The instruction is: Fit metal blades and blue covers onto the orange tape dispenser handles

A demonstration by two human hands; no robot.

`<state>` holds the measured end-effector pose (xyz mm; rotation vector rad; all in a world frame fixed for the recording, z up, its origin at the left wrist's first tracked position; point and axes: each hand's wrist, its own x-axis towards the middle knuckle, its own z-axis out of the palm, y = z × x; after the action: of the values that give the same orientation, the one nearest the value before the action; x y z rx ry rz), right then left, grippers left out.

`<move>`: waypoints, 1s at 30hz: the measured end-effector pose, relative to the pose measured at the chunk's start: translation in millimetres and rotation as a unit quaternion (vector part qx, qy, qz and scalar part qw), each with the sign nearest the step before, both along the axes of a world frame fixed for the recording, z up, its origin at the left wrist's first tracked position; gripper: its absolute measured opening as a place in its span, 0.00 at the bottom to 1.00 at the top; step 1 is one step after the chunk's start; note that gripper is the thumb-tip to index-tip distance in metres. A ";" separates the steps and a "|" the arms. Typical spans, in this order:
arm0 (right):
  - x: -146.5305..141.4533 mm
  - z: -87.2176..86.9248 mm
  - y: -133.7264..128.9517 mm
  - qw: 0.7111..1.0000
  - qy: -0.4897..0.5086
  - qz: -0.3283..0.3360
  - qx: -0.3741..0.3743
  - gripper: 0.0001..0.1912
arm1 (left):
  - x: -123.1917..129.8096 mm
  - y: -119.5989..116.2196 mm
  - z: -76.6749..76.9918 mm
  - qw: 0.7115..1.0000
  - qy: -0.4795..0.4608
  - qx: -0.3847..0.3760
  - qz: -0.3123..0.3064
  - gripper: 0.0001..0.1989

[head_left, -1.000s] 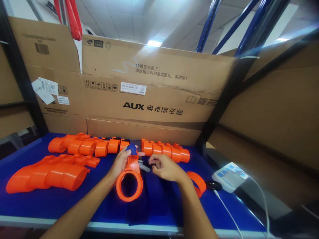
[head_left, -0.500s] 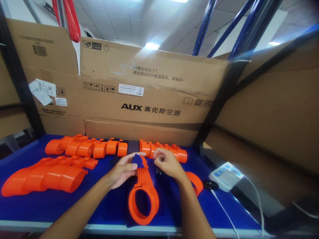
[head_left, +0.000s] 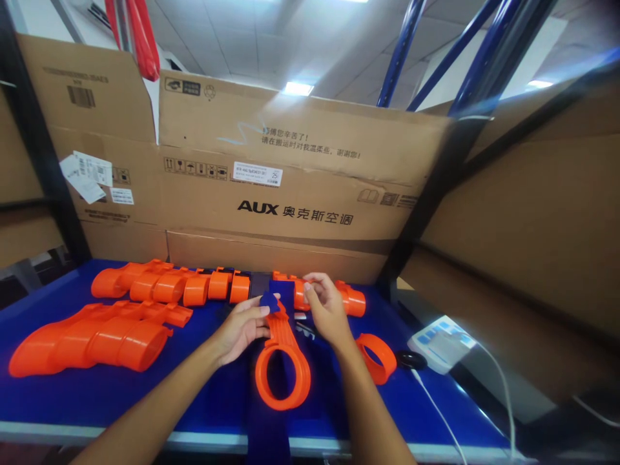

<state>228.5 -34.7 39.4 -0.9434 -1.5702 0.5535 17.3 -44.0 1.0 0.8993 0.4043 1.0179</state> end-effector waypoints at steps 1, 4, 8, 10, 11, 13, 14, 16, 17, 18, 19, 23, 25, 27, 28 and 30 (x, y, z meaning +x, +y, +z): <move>2.0 -1.1 0.8 0.999 -0.021 -0.024 0.010 0.08 | -0.4 0.3 0.2 1.000 -0.003 -0.005 0.009 0.15; 7.8 -6.5 3.2 0.992 -0.109 -0.060 0.001 0.04 | -2.4 0.5 1.8 0.999 -0.016 -0.016 0.029 0.18; 8.7 -6.6 1.8 0.978 -0.200 -0.050 -0.025 0.05 | -7.0 1.6 5.9 0.996 -0.076 -0.039 0.027 0.24; 8.1 2.1 -5.2 0.971 -0.233 -0.025 -0.037 0.06 | -10.2 2.6 9.2 0.992 -0.113 -0.052 0.031 0.27; 8.1 8.8 -11.5 0.966 -0.255 -0.011 -0.044 0.07 | -11.9 2.9 11.2 0.989 -0.131 -0.057 0.039 0.28; 8.6 24.8 -30.2 0.950 -0.308 0.015 -0.055 0.07 | -15.5 3.1 15.6 0.984 -0.159 -0.064 0.053 0.29; 8.6 32.7 -42.3 0.940 -0.336 0.023 -0.058 0.08 | -17.2 3.0 17.6 0.982 -0.169 -0.066 0.058 0.30; 6.5 45.2 -70.0 0.919 -0.385 0.048 -0.065 0.15 | -20.0 2.4 20.8 0.979 -0.182 -0.067 0.059 0.30; 3.8 48.6 -84.1 0.907 -0.409 0.071 -0.074 0.22 | -21.0 2.2 21.6 0.979 -0.185 -0.067 0.060 0.31; -0.1 49.7 -97.3 0.893 -0.431 0.097 -0.080 0.30 | -21.7 2.0 21.9 0.978 -0.187 -0.066 0.062 0.31; -5.1 48.6 -108.8 0.879 -0.452 0.125 -0.084 0.35 | -22.3 1.9 21.8 0.978 -0.188 -0.066 0.066 0.31; -28.4 31.8 -131.9 0.838 -0.514 0.161 -0.086 0.29 | -23.8 2.1 19.8 0.975 -0.193 -0.062 0.085 0.33; -36.2 24.7 -131.6 0.824 -0.531 0.171 -0.096 0.25 | -24.5 2.2 19.6 0.974 -0.199 -0.056 0.095 0.33; -39.9 22.2 -128.3 0.818 -0.540 0.168 -0.106 0.22 | -25.1 2.0 20.2 0.972 -0.204 -0.052 0.101 0.34; -40.7 22.4 -126.5 0.817 -0.542 0.161 -0.109 0.21 | -25.3 1.8 20.8 0.972 -0.207 -0.051 0.102 0.34; -41.4 23.7 -123.0 0.819 -0.544 0.145 -0.112 0.17 | -25.3 1.1 21.9 0.970 -0.212 -0.050 0.103 0.33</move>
<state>187.1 -157.7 63.2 -1.3131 -2.7620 0.4115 -8.0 -42.8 22.9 0.5341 0.1851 1.3332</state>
